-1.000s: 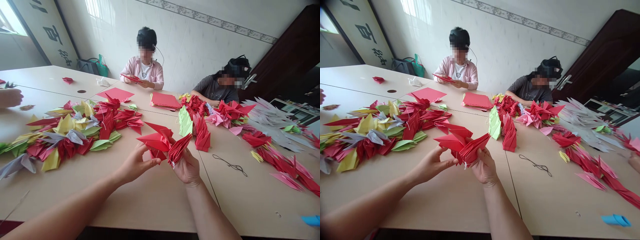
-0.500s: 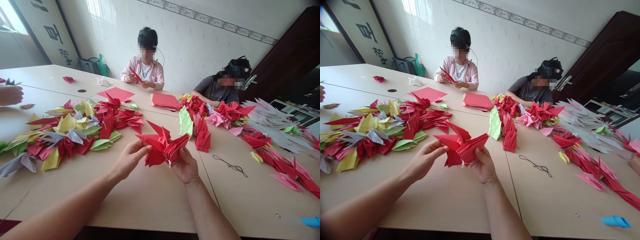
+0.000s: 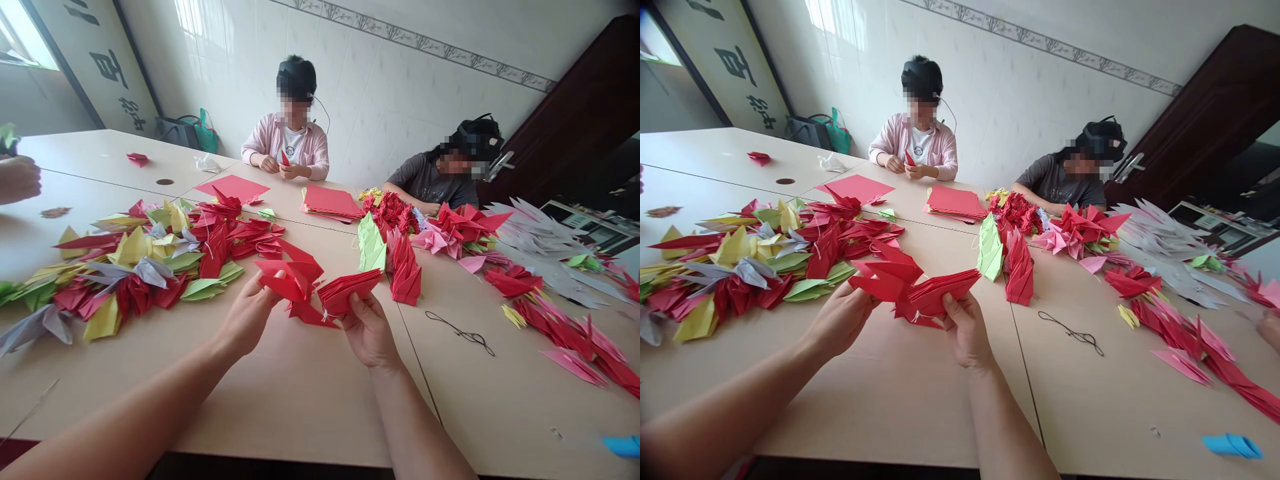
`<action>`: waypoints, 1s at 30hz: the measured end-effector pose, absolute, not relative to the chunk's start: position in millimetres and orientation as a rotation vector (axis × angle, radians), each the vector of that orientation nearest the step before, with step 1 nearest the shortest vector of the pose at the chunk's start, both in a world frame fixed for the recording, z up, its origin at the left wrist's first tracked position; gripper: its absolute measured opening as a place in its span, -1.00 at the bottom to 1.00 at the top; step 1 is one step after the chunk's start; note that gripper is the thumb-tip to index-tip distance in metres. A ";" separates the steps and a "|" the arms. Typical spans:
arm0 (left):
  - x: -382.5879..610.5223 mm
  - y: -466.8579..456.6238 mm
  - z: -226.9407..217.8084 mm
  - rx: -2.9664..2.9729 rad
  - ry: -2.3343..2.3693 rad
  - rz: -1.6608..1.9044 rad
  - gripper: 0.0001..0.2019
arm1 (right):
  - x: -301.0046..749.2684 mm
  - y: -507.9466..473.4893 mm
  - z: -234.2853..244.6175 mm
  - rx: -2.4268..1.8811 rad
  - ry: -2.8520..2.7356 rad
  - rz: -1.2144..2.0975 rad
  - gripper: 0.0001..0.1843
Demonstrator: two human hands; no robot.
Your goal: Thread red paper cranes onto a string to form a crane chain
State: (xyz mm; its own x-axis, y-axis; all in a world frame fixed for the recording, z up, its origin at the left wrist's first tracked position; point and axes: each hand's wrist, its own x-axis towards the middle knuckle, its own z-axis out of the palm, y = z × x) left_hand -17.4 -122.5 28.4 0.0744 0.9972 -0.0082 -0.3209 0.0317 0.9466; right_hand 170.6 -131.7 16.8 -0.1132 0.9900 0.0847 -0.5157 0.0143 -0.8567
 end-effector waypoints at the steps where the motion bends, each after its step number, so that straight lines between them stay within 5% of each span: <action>1: -17.5 -122.6 28.3 0.973 0.920 1.278 -0.76 | 170.3 -131.1 16.4 -0.714 -0.911 1.454 -0.77; 30: -9.1 -132.6 28.3 1.387 0.900 1.126 -0.78 | 154.2 -143.7 10.3 -1.047 -1.395 0.634 -0.81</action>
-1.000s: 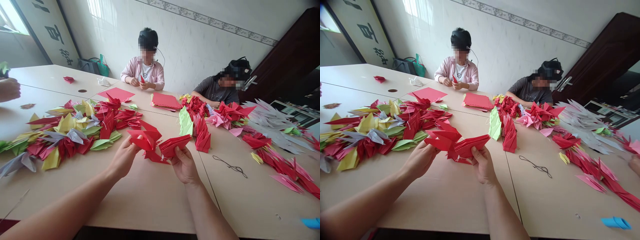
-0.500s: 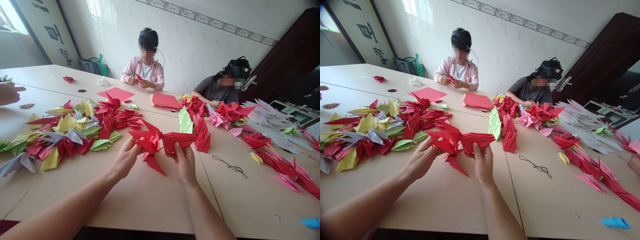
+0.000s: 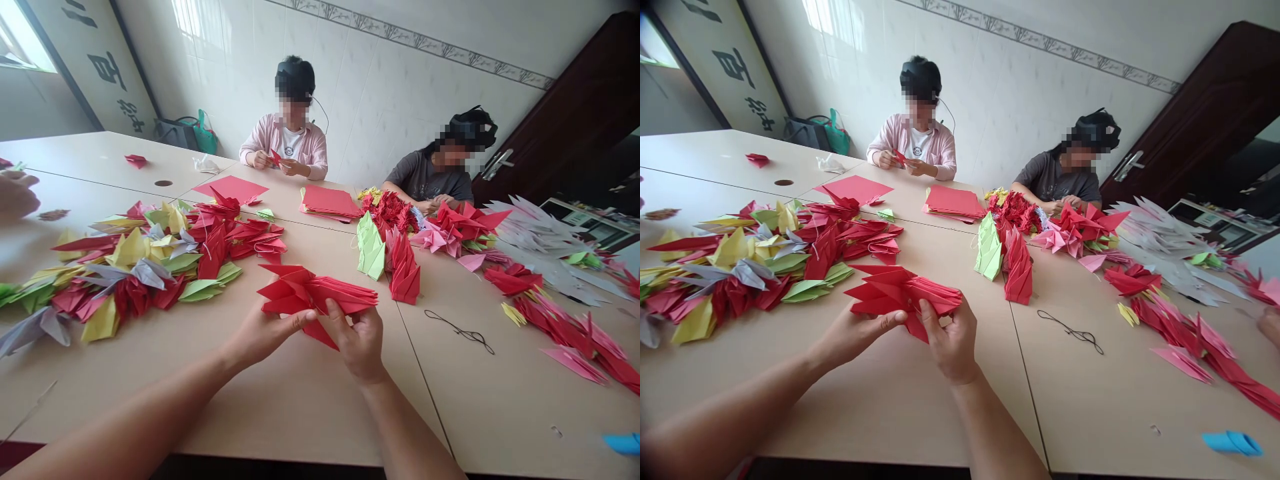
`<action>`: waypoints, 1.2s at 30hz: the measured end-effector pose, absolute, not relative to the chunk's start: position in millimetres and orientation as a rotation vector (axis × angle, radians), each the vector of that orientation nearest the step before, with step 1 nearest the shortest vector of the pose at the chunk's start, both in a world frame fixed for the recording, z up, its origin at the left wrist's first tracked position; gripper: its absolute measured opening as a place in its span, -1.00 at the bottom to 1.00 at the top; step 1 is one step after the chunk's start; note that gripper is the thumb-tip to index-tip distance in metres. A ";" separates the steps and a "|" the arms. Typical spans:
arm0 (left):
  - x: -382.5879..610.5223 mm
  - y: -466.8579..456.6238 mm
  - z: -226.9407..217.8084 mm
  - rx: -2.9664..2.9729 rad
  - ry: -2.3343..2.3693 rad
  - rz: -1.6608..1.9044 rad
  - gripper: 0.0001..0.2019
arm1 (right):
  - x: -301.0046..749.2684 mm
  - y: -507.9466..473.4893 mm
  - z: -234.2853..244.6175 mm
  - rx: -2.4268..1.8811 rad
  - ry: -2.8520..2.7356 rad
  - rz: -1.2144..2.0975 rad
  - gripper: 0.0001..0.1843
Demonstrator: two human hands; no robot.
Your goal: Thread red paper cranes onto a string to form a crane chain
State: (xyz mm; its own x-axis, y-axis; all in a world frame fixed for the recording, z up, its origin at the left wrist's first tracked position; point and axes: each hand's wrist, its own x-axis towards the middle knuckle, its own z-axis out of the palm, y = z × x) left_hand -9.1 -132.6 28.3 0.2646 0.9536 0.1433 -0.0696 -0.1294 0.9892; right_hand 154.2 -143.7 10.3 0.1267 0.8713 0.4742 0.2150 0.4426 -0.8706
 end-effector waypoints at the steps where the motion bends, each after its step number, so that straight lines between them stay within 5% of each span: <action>1: -8.8 -132.3 28.7 1.370 0.910 1.146 -0.80 | 153.7 -143.9 10.1 -1.039 -1.429 0.612 -0.82; 16: -11.5 -123.6 21.5 0.903 0.803 1.266 -0.91 | 159.9 -136.6 17.0 -0.811 -1.217 0.982 -0.85; 26: -15.1 -119.6 26.8 0.800 0.666 1.181 -0.91 | 165.4 -149.5 22.1 -0.616 -1.651 0.770 -0.80; 36: -21.7 -114.5 31.6 0.757 0.665 1.157 -0.85 | 171.1 -144.2 20.8 -0.463 -1.405 1.221 -0.91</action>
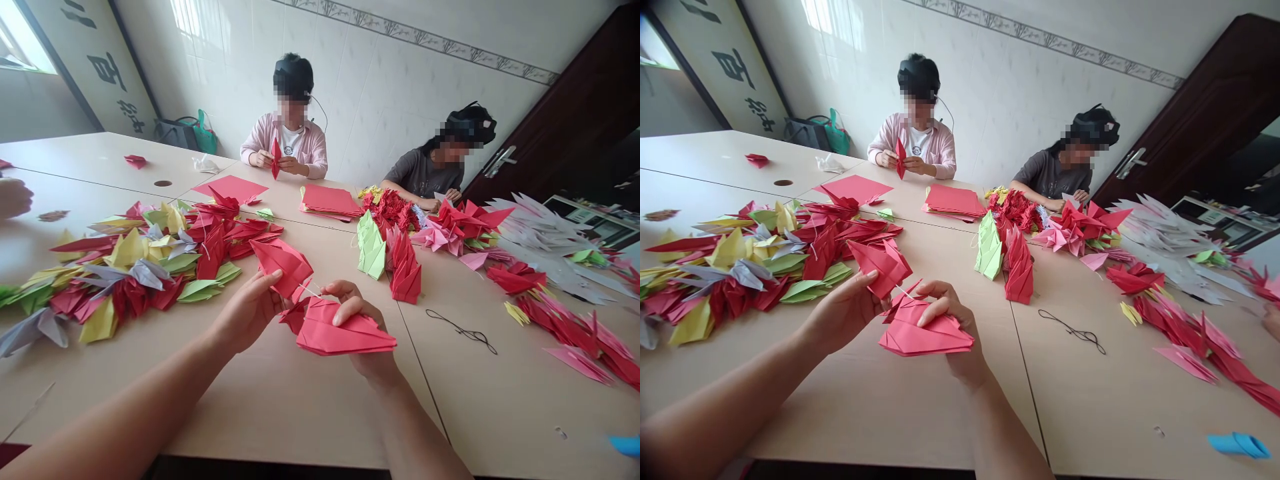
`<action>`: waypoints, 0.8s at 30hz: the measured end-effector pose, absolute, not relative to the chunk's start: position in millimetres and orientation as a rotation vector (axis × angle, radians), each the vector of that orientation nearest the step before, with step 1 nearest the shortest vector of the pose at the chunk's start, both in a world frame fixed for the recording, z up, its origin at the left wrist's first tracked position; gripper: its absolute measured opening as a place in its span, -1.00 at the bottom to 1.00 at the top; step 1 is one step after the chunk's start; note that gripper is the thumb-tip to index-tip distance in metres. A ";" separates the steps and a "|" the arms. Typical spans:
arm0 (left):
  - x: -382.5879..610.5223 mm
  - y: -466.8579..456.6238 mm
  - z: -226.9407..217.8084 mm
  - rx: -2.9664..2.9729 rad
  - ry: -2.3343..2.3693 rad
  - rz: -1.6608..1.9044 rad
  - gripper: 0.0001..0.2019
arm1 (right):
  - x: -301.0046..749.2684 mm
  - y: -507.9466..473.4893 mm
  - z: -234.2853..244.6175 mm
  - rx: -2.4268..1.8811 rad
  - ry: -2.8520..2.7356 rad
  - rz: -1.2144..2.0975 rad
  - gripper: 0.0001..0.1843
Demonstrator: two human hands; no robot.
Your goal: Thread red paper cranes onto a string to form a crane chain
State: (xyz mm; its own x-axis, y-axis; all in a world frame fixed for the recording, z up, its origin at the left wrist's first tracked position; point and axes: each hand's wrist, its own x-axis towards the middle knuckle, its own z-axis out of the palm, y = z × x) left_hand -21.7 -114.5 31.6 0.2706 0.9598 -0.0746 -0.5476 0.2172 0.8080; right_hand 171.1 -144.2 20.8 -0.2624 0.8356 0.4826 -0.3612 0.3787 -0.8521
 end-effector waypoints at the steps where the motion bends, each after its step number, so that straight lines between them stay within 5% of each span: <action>1: -22.4 -114.4 32.0 0.763 0.666 1.158 -0.85 | 171.7 -143.1 20.3 -0.449 -1.382 1.248 -0.92; 14: -16.0 -127.9 29.3 1.024 0.732 0.992 -0.79 | 171.1 -138.7 16.7 -0.537 -1.315 1.421 -0.53; 24: -14.2 -129.2 32.6 1.010 0.660 0.788 -0.68 | 172.5 -138.7 14.5 -0.590 -1.348 1.381 -0.70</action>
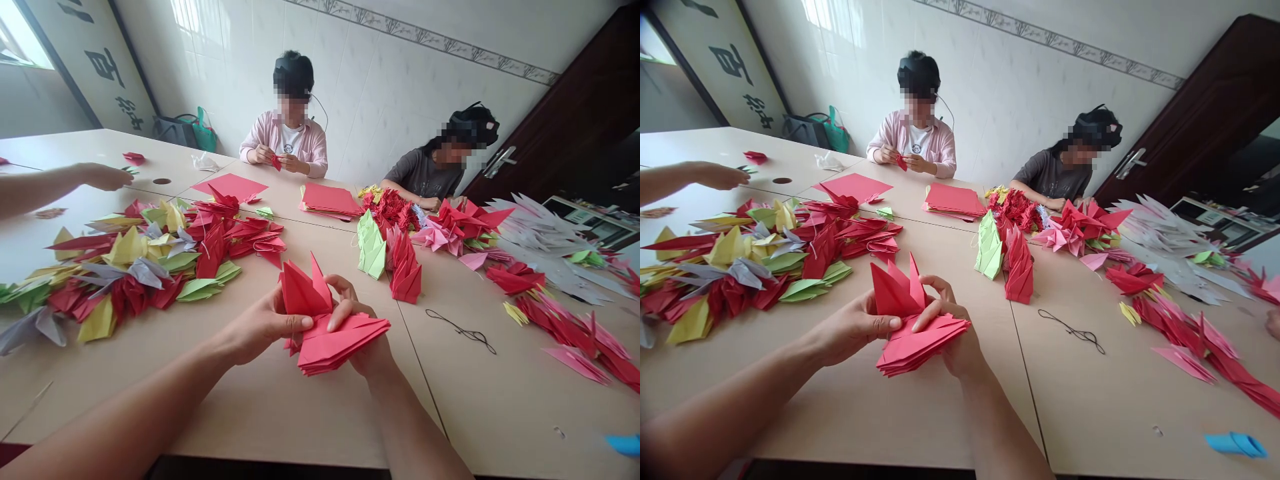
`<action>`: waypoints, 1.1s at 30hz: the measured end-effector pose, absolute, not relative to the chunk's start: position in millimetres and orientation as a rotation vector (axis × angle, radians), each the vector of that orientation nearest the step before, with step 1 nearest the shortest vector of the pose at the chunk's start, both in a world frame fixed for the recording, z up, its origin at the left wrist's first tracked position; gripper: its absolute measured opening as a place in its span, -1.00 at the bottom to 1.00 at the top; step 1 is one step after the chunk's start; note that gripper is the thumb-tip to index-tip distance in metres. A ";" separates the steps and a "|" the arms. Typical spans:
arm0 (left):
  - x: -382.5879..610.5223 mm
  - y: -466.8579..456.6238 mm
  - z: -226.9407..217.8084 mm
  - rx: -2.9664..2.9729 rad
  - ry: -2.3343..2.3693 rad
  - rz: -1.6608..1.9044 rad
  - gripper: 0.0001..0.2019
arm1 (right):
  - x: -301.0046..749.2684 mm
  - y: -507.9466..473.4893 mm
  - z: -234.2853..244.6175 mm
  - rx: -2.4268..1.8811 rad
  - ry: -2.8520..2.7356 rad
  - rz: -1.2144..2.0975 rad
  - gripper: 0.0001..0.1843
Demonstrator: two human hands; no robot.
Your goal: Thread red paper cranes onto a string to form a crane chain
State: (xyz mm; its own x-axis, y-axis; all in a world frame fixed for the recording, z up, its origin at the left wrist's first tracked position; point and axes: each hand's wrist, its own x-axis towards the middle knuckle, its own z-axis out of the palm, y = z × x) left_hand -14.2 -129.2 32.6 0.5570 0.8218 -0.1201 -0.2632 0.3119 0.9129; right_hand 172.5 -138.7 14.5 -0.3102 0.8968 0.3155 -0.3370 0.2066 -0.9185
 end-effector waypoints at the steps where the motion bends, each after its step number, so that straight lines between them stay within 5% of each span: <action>1: -13.9 -129.2 32.6 1.003 0.651 0.771 -0.67 | 172.8 -138.8 13.7 -0.594 -1.355 1.370 -0.70; 11: -10.8 -126.7 31.3 0.915 0.710 1.000 -0.76 | 164.6 -136.1 16.8 -0.753 -1.191 1.302 -0.66; 16: -11.4 -121.7 28.2 0.938 0.791 1.275 -0.73 | 159.8 -137.4 21.5 -0.705 -1.173 1.389 -0.49; 33: -13.4 -125.2 29.7 0.997 0.905 1.311 -0.72 | 162.4 -139.3 18.9 -0.847 -1.303 1.148 -0.76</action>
